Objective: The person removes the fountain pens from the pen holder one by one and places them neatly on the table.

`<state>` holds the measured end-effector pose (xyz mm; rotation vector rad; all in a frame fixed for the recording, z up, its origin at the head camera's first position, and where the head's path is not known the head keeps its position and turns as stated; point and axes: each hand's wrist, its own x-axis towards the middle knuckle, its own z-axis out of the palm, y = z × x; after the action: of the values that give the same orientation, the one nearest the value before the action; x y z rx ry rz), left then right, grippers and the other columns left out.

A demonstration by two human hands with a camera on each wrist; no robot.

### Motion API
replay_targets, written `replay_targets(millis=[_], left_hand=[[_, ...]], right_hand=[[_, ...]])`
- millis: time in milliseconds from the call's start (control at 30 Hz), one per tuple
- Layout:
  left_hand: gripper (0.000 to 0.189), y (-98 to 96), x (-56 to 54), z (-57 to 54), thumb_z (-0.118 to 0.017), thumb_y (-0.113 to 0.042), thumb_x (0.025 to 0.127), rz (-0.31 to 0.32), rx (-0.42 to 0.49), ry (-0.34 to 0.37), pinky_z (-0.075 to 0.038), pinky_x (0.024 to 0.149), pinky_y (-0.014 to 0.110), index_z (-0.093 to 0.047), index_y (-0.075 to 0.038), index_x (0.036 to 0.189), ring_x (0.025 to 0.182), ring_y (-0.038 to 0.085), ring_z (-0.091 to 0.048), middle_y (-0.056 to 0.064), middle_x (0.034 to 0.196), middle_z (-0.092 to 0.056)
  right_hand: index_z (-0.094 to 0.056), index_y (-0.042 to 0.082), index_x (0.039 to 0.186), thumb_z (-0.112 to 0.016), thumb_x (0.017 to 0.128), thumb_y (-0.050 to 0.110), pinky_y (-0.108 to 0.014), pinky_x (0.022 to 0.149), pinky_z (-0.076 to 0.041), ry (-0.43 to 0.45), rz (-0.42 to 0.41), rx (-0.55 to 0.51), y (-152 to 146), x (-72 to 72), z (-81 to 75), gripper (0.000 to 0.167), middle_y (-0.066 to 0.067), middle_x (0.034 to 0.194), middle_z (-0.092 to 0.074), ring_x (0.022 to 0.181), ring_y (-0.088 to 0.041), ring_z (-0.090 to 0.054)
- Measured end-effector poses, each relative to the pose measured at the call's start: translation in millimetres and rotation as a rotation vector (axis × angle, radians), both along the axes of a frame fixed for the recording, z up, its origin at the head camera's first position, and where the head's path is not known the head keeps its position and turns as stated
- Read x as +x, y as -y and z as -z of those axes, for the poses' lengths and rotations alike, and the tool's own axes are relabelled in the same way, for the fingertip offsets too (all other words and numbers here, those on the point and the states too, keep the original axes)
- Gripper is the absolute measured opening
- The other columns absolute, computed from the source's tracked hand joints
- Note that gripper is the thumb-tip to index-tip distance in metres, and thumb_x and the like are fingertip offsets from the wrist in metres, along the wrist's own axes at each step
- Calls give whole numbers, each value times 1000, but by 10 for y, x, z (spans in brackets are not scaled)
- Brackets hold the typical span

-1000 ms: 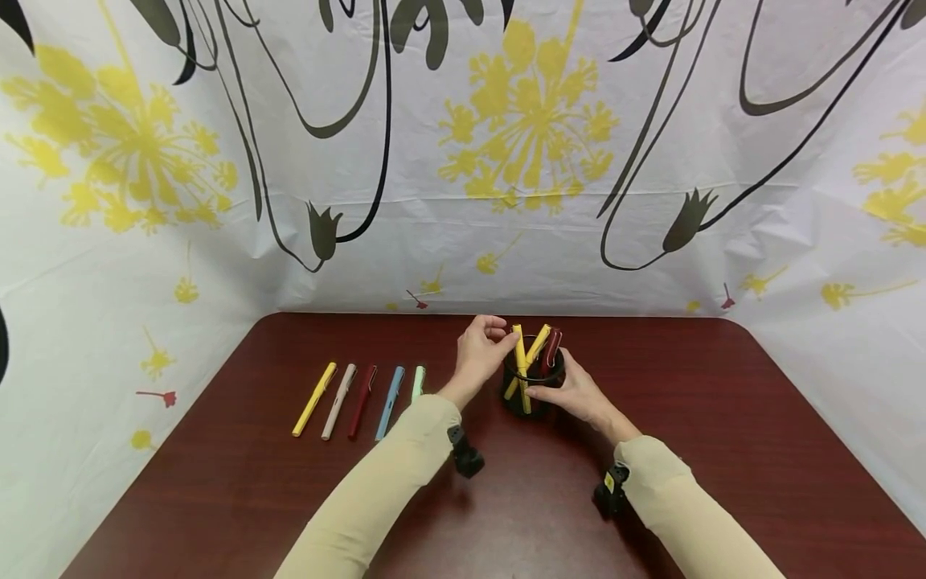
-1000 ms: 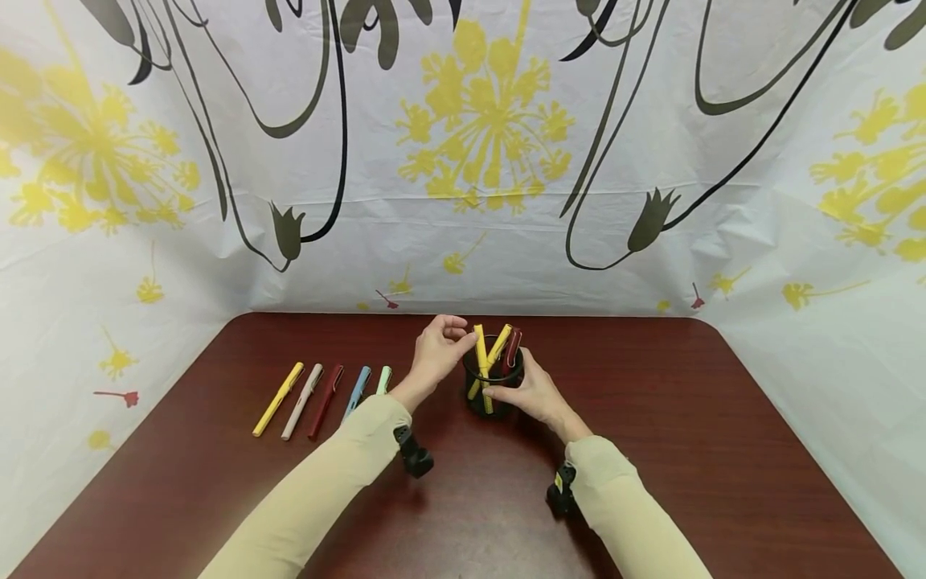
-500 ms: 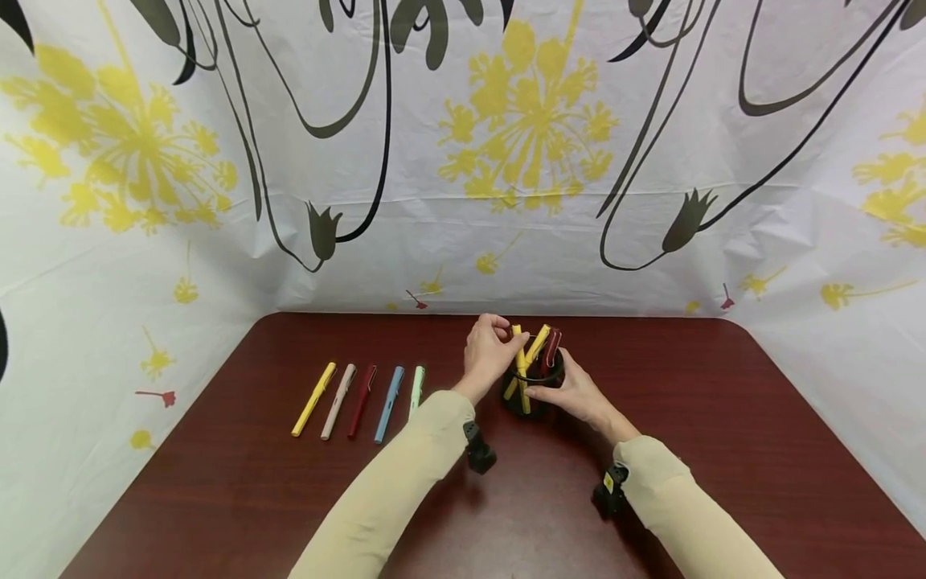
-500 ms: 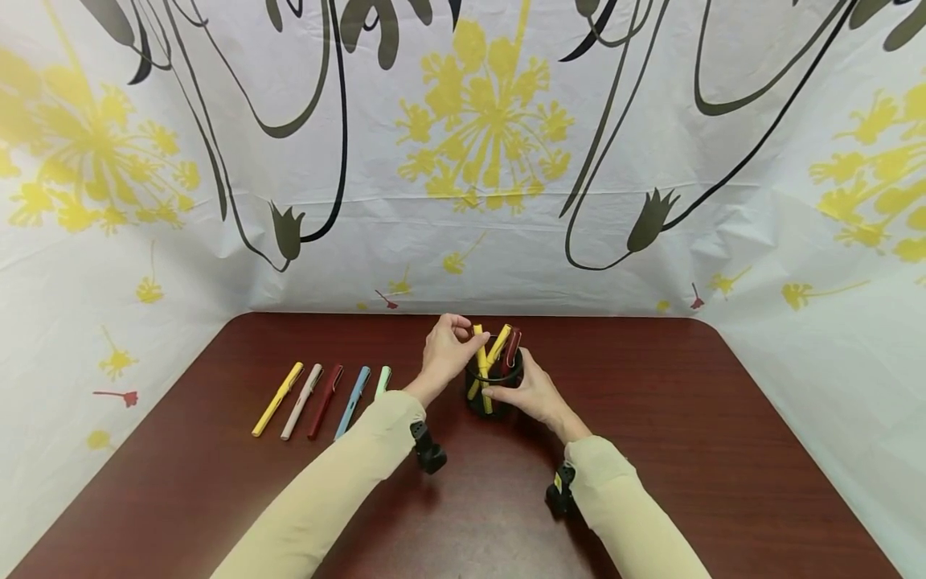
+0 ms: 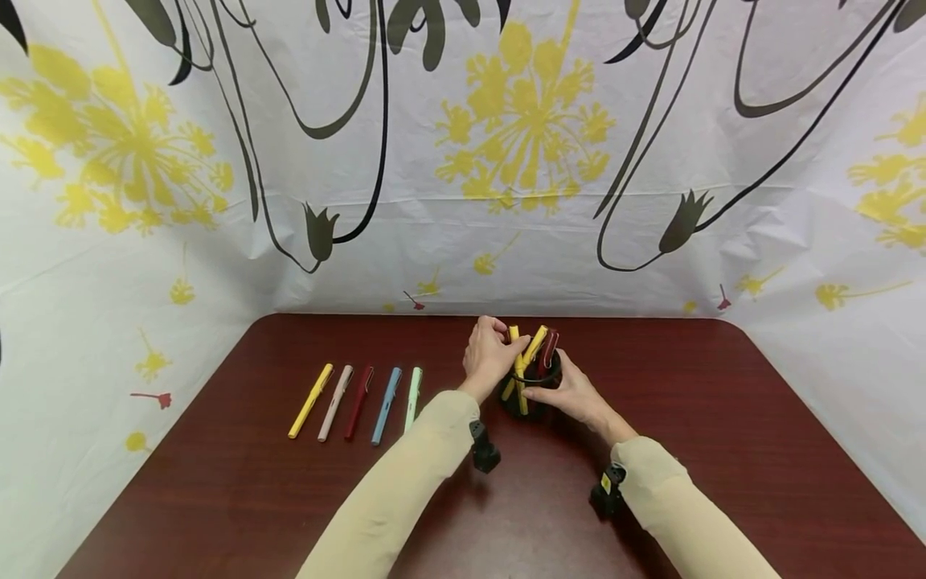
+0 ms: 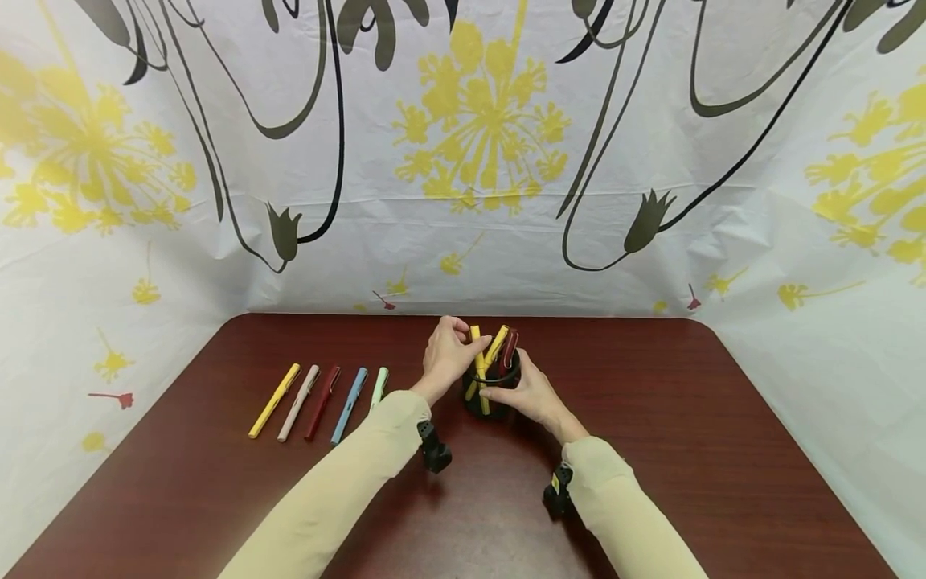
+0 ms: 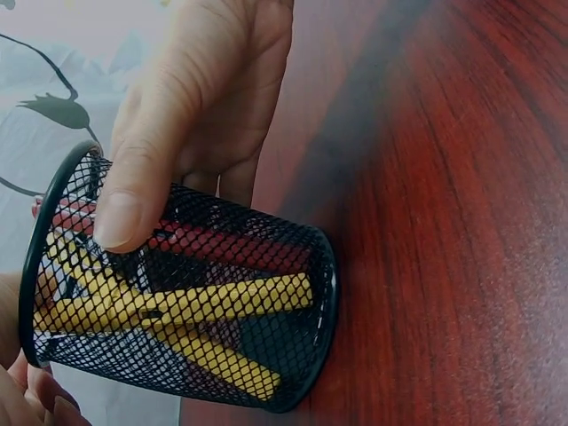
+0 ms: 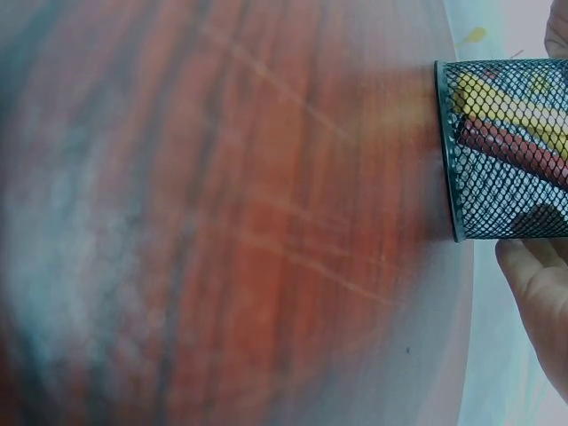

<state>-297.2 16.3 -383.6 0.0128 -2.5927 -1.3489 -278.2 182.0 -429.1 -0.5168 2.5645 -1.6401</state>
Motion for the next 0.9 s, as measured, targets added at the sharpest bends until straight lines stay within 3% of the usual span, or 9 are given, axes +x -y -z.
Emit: replay_targets(millis=[267, 500, 667, 900], left_hand=[[33, 8, 4, 24, -71, -38, 82, -8, 29, -28, -41, 61, 27, -53, -16, 99, 76, 15, -56, -1, 92, -58], [31, 36, 22, 61, -71, -38, 83, 3, 38, -81, -44, 61, 26, -56, -17, 101, 76, 14, -57, -2, 92, -59], [29, 52, 55, 60, -71, -35, 84, 6, 34, -117, -45, 62, 26, -59, -17, 103, 77, 14, -57, -2, 92, -61], [27, 65, 77, 84, -70, -34, 85, 9, 31, -152, -45, 65, 25, -63, -17, 104, 77, 12, -57, -3, 91, -63]], right_hand=[[-25, 0, 143, -75, 81, 14, -53, 99, -39, 7, -9, -16, 59, 91, -158, 80, -25, 134, -46, 120, -39, -48], [-25, 7, 144, -76, 80, 21, -48, 98, -41, 0, -17, -30, 13, -2, -15, 83, -20, 134, -47, 119, -34, -51], [-25, 8, 144, -77, 80, 21, -49, 99, -40, 5, -1, -14, 12, -2, -11, 84, -19, 134, -47, 120, -33, -50], [-23, 1, 144, -75, 81, 16, -54, 100, -38, 26, 15, 14, 66, 140, -203, 83, -25, 135, -44, 123, -39, -46]])
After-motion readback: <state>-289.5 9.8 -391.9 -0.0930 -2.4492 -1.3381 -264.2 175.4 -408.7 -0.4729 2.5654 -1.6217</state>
